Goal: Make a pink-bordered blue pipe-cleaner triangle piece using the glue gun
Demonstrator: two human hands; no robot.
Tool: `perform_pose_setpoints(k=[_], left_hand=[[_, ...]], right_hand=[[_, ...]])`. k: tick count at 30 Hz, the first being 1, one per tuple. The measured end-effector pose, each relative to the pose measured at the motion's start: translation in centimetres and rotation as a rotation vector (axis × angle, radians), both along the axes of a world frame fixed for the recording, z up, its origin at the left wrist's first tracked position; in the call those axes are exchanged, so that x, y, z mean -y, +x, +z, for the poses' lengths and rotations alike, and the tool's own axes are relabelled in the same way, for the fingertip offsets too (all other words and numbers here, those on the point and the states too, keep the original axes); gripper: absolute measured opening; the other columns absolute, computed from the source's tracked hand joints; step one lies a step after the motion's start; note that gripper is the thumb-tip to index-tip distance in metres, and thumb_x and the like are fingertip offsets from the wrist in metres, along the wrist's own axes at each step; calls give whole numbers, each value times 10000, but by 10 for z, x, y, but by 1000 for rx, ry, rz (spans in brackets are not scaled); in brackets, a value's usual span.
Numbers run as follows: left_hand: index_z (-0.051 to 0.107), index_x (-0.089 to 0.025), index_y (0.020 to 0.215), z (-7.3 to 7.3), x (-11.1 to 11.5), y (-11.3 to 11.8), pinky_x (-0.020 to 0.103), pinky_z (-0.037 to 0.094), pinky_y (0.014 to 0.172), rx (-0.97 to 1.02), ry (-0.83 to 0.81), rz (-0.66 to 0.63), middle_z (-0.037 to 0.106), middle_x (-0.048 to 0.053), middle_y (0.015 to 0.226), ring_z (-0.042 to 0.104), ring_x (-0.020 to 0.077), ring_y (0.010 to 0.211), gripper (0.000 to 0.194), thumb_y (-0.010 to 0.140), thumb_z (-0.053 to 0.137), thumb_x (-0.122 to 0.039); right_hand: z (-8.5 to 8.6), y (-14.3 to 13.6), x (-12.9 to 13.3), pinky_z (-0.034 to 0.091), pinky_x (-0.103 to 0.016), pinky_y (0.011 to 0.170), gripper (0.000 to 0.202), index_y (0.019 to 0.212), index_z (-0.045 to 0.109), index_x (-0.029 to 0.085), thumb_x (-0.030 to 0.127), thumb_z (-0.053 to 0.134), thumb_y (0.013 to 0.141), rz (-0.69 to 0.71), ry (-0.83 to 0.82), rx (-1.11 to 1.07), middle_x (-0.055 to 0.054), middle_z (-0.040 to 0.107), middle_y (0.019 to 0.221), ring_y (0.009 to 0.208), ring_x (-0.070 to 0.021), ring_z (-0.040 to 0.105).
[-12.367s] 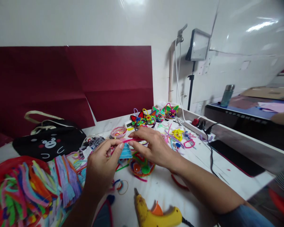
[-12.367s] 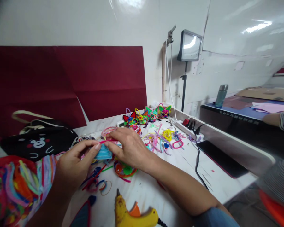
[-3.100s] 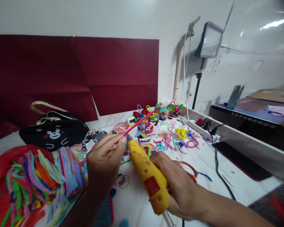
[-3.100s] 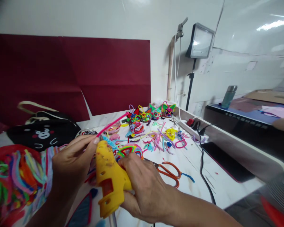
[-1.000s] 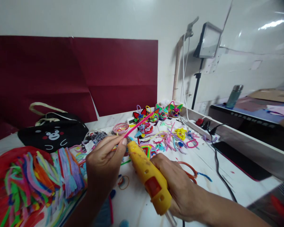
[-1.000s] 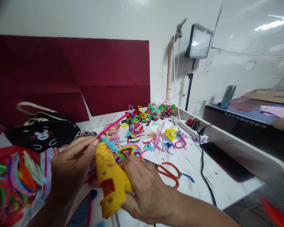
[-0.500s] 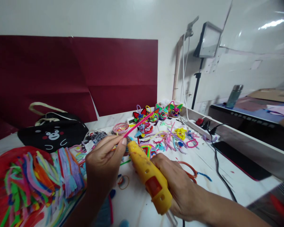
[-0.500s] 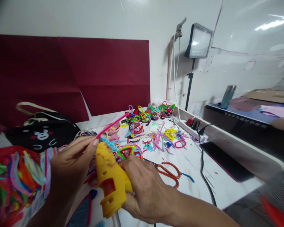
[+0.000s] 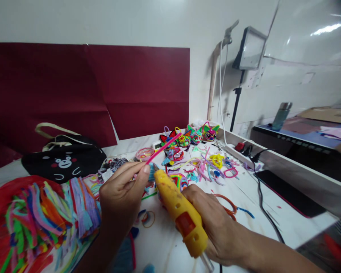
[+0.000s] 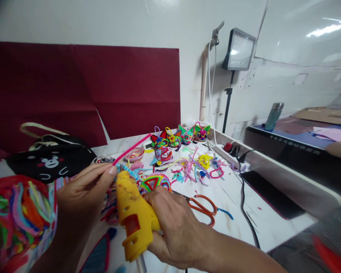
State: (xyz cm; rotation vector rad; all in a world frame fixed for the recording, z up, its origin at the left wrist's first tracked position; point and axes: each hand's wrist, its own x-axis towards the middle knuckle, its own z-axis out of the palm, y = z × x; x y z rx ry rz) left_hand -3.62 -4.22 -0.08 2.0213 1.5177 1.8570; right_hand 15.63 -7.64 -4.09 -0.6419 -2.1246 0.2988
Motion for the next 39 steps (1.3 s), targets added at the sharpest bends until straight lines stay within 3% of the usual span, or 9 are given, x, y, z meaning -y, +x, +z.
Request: perform_pose_setpoints(k=[25,39], left_hand=[[752,-227,776,1,1,0,198,556,601,62,37,70,704,-22,826,656,135,736,135,801,659,-322],[739,-202,785,12,8,3,136,517,553,183,-1,115,695,-39,828,630,80,627,133,795,665,-312]], right_hand=[[-4,0,-1,452,-336,647,175,1028,521,164,283,458,917,26,-28,-30,-85,583,876,769,-206,529],[-7,0,-1,454,-336,668,156,1038,507,163,225,470,900,18,-46,-11,-89,599,906,790,-205,545]])
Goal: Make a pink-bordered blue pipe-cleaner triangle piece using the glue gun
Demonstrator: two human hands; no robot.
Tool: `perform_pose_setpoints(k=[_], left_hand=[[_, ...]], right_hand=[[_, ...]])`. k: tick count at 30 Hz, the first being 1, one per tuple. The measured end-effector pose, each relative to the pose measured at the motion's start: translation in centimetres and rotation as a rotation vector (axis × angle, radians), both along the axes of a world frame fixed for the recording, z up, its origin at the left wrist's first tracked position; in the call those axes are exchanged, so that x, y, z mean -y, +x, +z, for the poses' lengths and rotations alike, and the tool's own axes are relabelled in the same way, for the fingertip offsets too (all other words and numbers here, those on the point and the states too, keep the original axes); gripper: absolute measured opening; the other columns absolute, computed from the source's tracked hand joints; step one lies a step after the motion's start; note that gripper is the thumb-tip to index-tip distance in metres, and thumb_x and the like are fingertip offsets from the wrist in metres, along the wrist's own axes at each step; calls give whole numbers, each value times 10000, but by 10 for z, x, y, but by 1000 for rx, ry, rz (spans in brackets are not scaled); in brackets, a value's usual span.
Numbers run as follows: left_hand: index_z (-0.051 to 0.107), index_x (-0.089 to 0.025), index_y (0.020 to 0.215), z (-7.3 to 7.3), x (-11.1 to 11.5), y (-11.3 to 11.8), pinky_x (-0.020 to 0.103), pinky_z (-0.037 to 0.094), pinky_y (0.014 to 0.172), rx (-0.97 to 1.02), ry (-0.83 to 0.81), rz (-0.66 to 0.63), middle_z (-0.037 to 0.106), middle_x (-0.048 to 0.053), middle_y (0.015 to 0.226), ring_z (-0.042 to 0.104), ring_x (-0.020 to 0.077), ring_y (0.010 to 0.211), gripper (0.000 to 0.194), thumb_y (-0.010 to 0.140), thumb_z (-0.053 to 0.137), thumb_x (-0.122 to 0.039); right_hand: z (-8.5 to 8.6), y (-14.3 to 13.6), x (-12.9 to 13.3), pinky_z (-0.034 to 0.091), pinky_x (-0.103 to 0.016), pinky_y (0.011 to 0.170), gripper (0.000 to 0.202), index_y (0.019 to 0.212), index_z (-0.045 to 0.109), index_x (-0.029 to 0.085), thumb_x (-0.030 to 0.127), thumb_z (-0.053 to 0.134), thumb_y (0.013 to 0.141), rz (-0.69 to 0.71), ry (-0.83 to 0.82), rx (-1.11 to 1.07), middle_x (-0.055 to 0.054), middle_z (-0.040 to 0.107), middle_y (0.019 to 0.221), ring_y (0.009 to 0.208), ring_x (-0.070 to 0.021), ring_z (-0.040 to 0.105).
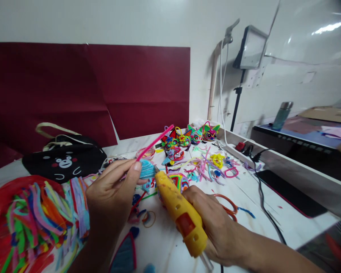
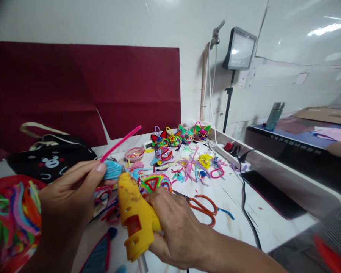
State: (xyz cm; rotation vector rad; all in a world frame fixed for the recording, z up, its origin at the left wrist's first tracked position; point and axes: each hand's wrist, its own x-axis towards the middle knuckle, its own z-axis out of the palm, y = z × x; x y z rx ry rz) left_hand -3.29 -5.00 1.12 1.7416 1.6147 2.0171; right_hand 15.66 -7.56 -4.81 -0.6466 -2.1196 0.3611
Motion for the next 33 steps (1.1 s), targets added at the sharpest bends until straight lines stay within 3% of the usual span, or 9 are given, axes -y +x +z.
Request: perform_pose_setpoints(k=[10,25,33], left_hand=[[752,-211,793,-7,-4,-5,146,526,585,-76,15,-55,705,-35,840,645,96,675,141,798,663,-320],[750,-213,785,-5,-8,-9,143,556,537,51,-22,-94,706,-35,834,656,92,601,122,767,691,-318],[749,-206,759,-5,-5,0,172,548,505,123,-32,-92,708,-13,843,636,104,574,140,738,697,-334]], right_hand=[[2,-2,0,432,-312,626,131,978,497,170,277,452,916,1,49,-25,-75,585,866,749,-188,526],[0,-2,0,443,-300,624,142,983,471,190,314,419,939,-11,67,-3,-69,603,888,756,-184,545],[2,-1,1,452,-304,624,222,1004,481,182,383,395,961,-8,75,-1,-73,606,878,751,-188,559]])
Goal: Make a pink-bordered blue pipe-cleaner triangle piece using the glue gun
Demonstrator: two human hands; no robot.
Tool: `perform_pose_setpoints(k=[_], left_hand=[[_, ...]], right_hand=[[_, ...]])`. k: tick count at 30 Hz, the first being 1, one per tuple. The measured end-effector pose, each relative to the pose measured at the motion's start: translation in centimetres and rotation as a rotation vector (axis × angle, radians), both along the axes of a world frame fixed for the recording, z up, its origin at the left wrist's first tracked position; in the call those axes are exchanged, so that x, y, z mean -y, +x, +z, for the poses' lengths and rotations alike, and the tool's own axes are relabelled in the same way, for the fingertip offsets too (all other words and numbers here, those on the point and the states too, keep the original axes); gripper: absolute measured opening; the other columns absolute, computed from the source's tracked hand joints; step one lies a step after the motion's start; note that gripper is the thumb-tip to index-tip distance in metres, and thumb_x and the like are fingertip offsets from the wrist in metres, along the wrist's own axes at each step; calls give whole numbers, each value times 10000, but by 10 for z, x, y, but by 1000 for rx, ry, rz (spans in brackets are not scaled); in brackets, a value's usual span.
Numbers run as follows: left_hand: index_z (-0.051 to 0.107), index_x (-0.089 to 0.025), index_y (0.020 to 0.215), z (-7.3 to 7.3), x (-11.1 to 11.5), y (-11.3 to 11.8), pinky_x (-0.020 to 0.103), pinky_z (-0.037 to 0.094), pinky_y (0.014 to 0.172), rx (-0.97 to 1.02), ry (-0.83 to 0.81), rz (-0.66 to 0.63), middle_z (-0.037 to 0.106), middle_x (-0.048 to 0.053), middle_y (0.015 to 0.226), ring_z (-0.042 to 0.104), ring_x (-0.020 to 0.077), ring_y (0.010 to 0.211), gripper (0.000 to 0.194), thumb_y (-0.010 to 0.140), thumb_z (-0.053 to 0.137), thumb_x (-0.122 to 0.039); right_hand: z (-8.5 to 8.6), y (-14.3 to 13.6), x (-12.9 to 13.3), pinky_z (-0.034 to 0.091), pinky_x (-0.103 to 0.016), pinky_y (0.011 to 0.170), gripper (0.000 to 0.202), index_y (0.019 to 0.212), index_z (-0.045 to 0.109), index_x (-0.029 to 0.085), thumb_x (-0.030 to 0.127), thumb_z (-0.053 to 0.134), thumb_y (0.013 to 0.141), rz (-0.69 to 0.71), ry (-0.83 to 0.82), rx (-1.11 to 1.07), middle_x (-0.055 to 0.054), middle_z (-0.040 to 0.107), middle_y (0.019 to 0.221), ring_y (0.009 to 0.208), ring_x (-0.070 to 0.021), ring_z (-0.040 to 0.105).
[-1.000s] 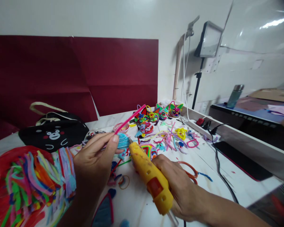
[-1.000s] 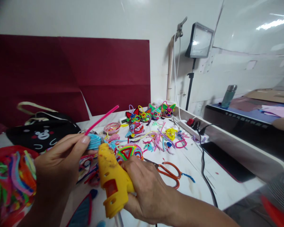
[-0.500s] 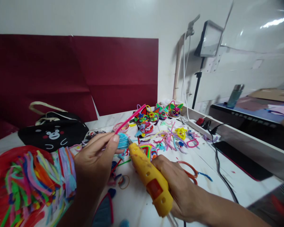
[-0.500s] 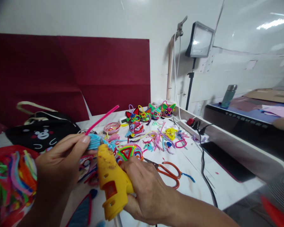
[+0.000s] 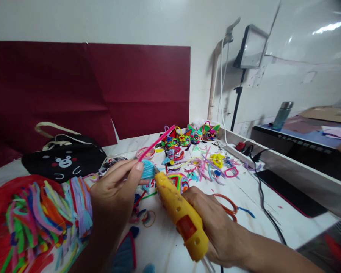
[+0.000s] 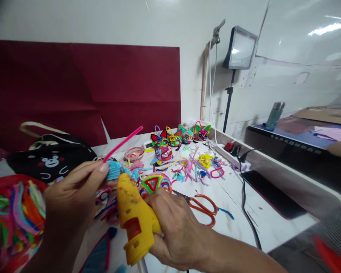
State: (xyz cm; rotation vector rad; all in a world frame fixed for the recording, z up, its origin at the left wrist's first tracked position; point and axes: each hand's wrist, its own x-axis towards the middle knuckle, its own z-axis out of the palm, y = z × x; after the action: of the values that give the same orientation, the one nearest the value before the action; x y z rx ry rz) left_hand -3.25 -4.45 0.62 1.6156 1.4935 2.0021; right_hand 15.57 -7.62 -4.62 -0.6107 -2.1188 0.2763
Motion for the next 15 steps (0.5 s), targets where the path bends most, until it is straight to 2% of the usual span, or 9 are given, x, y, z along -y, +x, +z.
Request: perform_pose_setpoints(k=[7,15], left_hand=[[743,-218,722,0,1,4,179,543,485,38,-35,-19,701,-8,839,624,107,561,137,727,697,-347],[736,-191,726,8,4,6,168,564,512,146,-30,-20,694,-18,802,646,107,570,86,726,705,-272]], right_hand=[[-1,0,-1,463,-310,639,225,1012,496,179,371,389,964,-10,23,-10,-86,626,900,774,-194,570],[-2,0,-1,463,-308,629,247,999,492,184,393,365,971,-20,30,1,-81,624,884,755,-192,570]])
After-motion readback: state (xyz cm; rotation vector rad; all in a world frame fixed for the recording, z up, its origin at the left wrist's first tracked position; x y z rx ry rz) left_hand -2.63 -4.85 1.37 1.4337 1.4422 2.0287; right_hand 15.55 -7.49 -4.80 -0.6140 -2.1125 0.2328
